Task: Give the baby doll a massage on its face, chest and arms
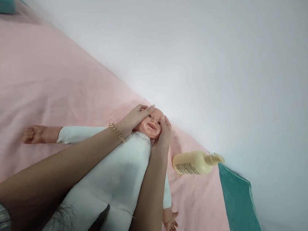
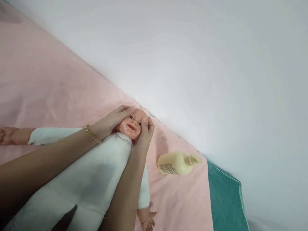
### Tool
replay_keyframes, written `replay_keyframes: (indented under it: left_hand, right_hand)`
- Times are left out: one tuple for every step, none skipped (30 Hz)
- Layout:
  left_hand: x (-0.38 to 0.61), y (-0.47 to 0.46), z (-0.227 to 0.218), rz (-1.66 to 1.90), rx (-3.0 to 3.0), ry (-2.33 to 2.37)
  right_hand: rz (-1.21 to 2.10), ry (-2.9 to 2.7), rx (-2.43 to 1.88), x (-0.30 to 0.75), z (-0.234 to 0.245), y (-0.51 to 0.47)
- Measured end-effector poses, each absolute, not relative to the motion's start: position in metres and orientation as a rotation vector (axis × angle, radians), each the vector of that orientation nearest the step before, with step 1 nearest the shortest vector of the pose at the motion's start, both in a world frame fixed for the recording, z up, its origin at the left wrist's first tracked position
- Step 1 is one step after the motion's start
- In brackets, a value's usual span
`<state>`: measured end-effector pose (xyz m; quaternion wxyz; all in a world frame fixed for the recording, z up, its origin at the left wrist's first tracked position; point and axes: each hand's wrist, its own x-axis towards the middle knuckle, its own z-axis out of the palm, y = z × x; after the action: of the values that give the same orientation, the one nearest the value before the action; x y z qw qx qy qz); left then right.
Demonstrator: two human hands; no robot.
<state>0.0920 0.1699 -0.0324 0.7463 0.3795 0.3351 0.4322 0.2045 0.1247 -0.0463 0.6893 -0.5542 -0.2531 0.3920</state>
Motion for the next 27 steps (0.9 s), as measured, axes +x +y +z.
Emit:
replay_keyframes:
  left_hand:
    - [0.09, 0.169, -0.03, 0.934, 0.85, 0.757]
    - [0.088, 0.169, -0.028, 0.917, 0.868, 0.784]
    - [0.087, 0.169, -0.025, 0.906, 0.885, 0.815]
    - [0.085, 0.168, -0.023, 0.891, 0.895, 0.839]
    - [0.084, 0.168, -0.022, 0.875, 0.898, 0.858]
    - [0.083, 0.168, -0.02, 0.866, 0.898, 0.875]
    - [0.083, 0.168, -0.02, 0.863, 0.898, 0.89]
    - [0.083, 0.168, -0.02, 0.859, 0.9, 0.9]
    - [0.083, 0.168, -0.02, 0.854, 0.904, 0.905]
    - [0.083, 0.168, -0.021, 0.854, 0.906, 0.904]
    - [0.084, 0.169, -0.023, 0.859, 0.905, 0.899]
    - [0.085, 0.169, -0.024, 0.868, 0.9, 0.89]
    - [0.086, 0.17, -0.026, 0.878, 0.894, 0.88]
    - [0.088, 0.171, -0.028, 0.889, 0.888, 0.875]
    - [0.089, 0.171, -0.029, 0.902, 0.885, 0.877]
    - [0.089, 0.171, -0.03, 0.915, 0.886, 0.882]
    - [0.09, 0.171, -0.03, 0.928, 0.891, 0.887]
    - [0.09, 0.171, -0.029, 0.938, 0.894, 0.886]
    - [0.09, 0.17, -0.027, 0.94, 0.892, 0.877]
    - [0.089, 0.169, -0.025, 0.934, 0.881, 0.861]
    - [0.089, 0.167, -0.023, 0.923, 0.862, 0.841]
    - [0.088, 0.166, -0.021, 0.911, 0.838, 0.82]
    - [0.088, 0.164, -0.019, 0.906, 0.811, 0.806]
    - [0.087, 0.163, -0.017, 0.907, 0.788, 0.796]
    - [0.087, 0.163, -0.017, 0.912, 0.77, 0.79]
    - [0.088, 0.163, -0.017, 0.918, 0.758, 0.785]
    - [0.088, 0.164, -0.019, 0.921, 0.748, 0.776]
  right_hand:
    - [0.869, -0.543, -1.261, 0.204, -0.044, 0.123]
    - [0.868, -0.537, -1.288, 0.204, -0.042, 0.122]
    - [0.87, -0.543, -1.319, 0.204, -0.041, 0.121]
    - [0.876, -0.549, -1.347, 0.203, -0.039, 0.12]
    - [0.878, -0.548, -1.371, 0.203, -0.038, 0.12]
    - [0.88, -0.546, -1.388, 0.203, -0.038, 0.12]
    - [0.88, -0.541, -1.399, 0.203, -0.037, 0.12]
    - [0.88, -0.531, -1.407, 0.202, -0.037, 0.12]
    - [0.88, -0.523, -1.413, 0.202, -0.036, 0.12]
    - [0.879, -0.516, -1.42, 0.201, -0.035, 0.121]
    - [0.875, -0.508, -1.428, 0.2, -0.034, 0.121]
    - [0.868, -0.499, -1.432, 0.199, -0.033, 0.122]
    - [0.856, -0.485, -1.431, 0.198, -0.032, 0.122]
    - [0.846, -0.471, -1.422, 0.196, -0.03, 0.123]
    - [0.836, -0.455, -1.407, 0.195, -0.029, 0.123]
    - [0.831, -0.44, -1.388, 0.194, -0.028, 0.124]
    - [0.827, -0.428, -1.368, 0.193, -0.027, 0.124]
    - [0.832, -0.421, -1.349, 0.192, -0.028, 0.125]
    - [0.845, -0.419, -1.327, 0.192, -0.028, 0.125]
    - [0.857, -0.417, -1.303, 0.193, -0.03, 0.125]
    - [0.867, -0.412, -1.28, 0.193, -0.032, 0.125]
    - [0.873, -0.407, -1.258, 0.195, -0.034, 0.126]
    - [0.874, -0.403, -1.241, 0.196, -0.036, 0.126]
    - [0.867, -0.398, -1.227, 0.198, -0.038, 0.126]
    - [0.857, -0.393, -1.216, 0.199, -0.04, 0.125]
    - [0.858, -0.395, -1.206, 0.201, -0.04, 0.125]
    - [0.867, -0.402, -1.194, 0.203, -0.041, 0.124]
